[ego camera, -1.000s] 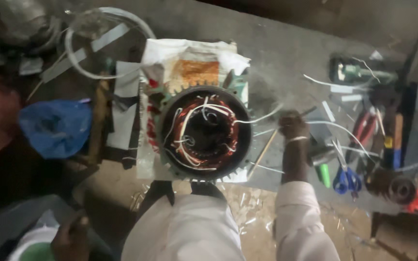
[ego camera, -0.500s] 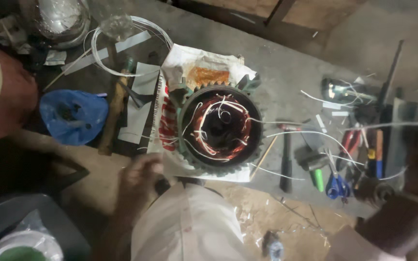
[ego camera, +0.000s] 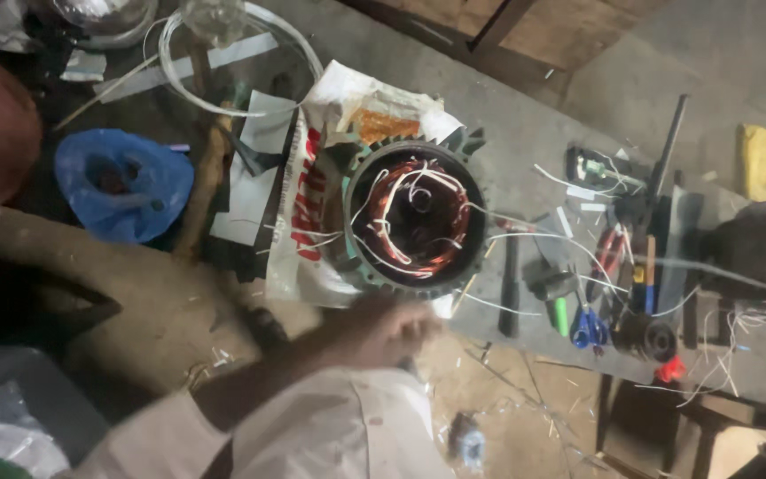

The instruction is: The person works on a motor stator with copper windings on a workbench, pressing and routing white insulation wire around the coil by hand, adjusting the loops inside the housing, and finally cutting the wire with scissors.

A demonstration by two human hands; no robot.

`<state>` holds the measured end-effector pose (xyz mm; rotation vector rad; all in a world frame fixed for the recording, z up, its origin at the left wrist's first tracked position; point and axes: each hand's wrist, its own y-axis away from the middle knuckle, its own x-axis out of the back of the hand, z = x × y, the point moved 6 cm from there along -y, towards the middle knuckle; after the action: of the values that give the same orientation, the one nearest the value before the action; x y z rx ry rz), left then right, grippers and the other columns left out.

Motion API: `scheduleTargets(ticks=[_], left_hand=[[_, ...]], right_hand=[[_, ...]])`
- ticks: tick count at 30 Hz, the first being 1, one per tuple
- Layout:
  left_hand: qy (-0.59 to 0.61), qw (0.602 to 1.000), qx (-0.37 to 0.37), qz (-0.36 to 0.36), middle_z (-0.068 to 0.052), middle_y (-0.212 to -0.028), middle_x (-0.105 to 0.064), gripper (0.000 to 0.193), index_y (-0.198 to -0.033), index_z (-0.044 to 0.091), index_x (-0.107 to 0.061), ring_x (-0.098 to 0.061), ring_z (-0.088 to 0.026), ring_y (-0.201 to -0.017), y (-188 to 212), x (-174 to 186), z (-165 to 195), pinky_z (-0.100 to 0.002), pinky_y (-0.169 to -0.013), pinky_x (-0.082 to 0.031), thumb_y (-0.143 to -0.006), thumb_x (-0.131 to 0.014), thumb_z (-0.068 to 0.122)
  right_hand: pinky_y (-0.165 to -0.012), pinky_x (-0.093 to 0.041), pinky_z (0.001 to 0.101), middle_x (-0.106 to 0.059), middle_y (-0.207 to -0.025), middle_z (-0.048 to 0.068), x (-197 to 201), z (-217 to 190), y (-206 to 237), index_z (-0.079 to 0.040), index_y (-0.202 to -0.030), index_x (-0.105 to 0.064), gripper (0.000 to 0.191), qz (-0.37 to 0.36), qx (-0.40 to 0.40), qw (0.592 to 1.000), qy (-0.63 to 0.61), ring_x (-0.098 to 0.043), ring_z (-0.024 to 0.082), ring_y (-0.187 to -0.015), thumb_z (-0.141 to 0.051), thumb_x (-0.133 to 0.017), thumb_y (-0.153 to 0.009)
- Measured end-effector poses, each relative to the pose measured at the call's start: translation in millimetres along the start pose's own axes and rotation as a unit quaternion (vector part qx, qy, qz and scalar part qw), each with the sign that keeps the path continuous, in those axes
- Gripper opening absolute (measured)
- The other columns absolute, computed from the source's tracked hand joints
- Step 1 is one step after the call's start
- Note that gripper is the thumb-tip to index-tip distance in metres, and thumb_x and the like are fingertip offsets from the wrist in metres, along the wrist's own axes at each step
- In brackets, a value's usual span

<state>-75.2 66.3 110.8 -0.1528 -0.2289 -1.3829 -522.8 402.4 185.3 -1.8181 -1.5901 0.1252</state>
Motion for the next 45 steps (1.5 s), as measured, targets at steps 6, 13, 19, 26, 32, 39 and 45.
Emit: scheduleTargets(ticks=[6,13,19,26,32,39,45], left_hand=[[-0.147,0.947,-0.248,0.139,-0.015,-0.091,-0.072,0.022,-0.108,0.008,-0.070,-0.072,-0.028,-0.081,-118.1,75.1,113.2,-0.045,-0.071,-0.056,-0.100,-0.063,0.027],[-0.336,0.908,-0.244,0.064,-0.013,-0.090,-0.072,0.029,-0.107,0.006,-0.066,-0.072,-0.028,-0.079,-316.5,-10.7,209.5,-0.045,-0.067,-0.056,-0.089,-0.071,0.028],[-0.557,0.829,-0.023,-0.041,-0.013,-0.087,-0.071,0.027,-0.106,0.006,-0.067,-0.070,-0.026,-0.076,-423.5,-88.0,174.7,-0.043,-0.065,-0.055,-0.090,-0.071,0.028],[-0.611,0.790,0.046,-0.014,-0.011,-0.085,-0.071,0.025,-0.104,0.006,-0.068,-0.069,-0.024,-0.073,-450.8,-65.4,150.6,-0.041,-0.062,-0.053,-0.091,-0.070,0.027],[-0.589,0.807,0.023,0.033,-0.011,-0.083,-0.070,0.023,-0.103,0.006,-0.069,-0.068,-0.023,-0.070,-418.5,11.8,171.7,-0.039,-0.059,-0.051,-0.092,-0.070,0.027],[-0.498,0.864,-0.004,0.066,-0.009,-0.080,-0.070,0.022,-0.102,0.006,-0.070,-0.066,-0.021,-0.068,-341.3,126.4,154.4,-0.037,-0.056,-0.049,-0.094,-0.069,0.026],[-0.504,0.858,0.058,0.080,-0.009,-0.078,-0.069,0.021,-0.101,0.006,-0.071,-0.065,-0.019,-0.065,-303.8,178.6,104.5,-0.035,-0.054,-0.048,-0.095,-0.069,0.026]], right_hand=[[-0.050,-0.045,0.0413,-0.061,-0.089,0.007,-36.4,-11.4,1.2,-0.010,-0.101,-0.065,0.025,-0.087,-0.031,0.986,-0.142,-0.061,0.021,-0.068,-0.034,-0.059,-0.103],[-0.054,-0.045,0.0396,-0.058,-0.088,0.007,-127.3,-17.5,-20.8,-0.009,-0.100,-0.063,0.024,-0.223,-0.081,0.921,-0.309,-0.059,0.020,-0.069,-0.033,-0.060,-0.105],[-0.058,-0.045,0.0381,-0.056,-0.086,0.006,-182.2,-6.6,-3.6,-0.009,-0.099,-0.061,0.025,-0.314,-0.092,0.853,-0.407,-0.057,0.020,-0.070,-0.032,-0.061,-0.107],[-0.062,-0.046,0.0363,-0.054,-0.084,0.006,-239.6,-32.0,-7.4,-0.008,-0.098,-0.059,0.026,-0.391,-0.090,0.784,-0.474,-0.056,0.019,-0.070,-0.032,-0.063,-0.109],[-0.066,-0.046,0.0349,-0.052,-0.083,0.006,-300.9,-72.9,-6.8,-0.008,-0.098,-0.058,0.027,-0.450,-0.085,0.735,-0.500,-0.054,0.018,-0.071,-0.031,-0.064,-0.110],[-0.070,-0.046,0.0331,-0.050,-0.081,0.005,-344.1,-121.2,-4.5,-0.007,-0.097,-0.056,0.029,-0.523,-0.063,0.684,-0.504,-0.052,0.017,-0.071,-0.030,-0.065,-0.112],[-0.066,-0.044,0.0295,-0.052,-0.080,0.001,-400.5,-134.6,-16.6,-0.011,-0.097,-0.057,0.028,-0.592,-0.048,0.703,-0.390,-0.049,0.013,-0.065,-0.033,-0.066,-0.111]])
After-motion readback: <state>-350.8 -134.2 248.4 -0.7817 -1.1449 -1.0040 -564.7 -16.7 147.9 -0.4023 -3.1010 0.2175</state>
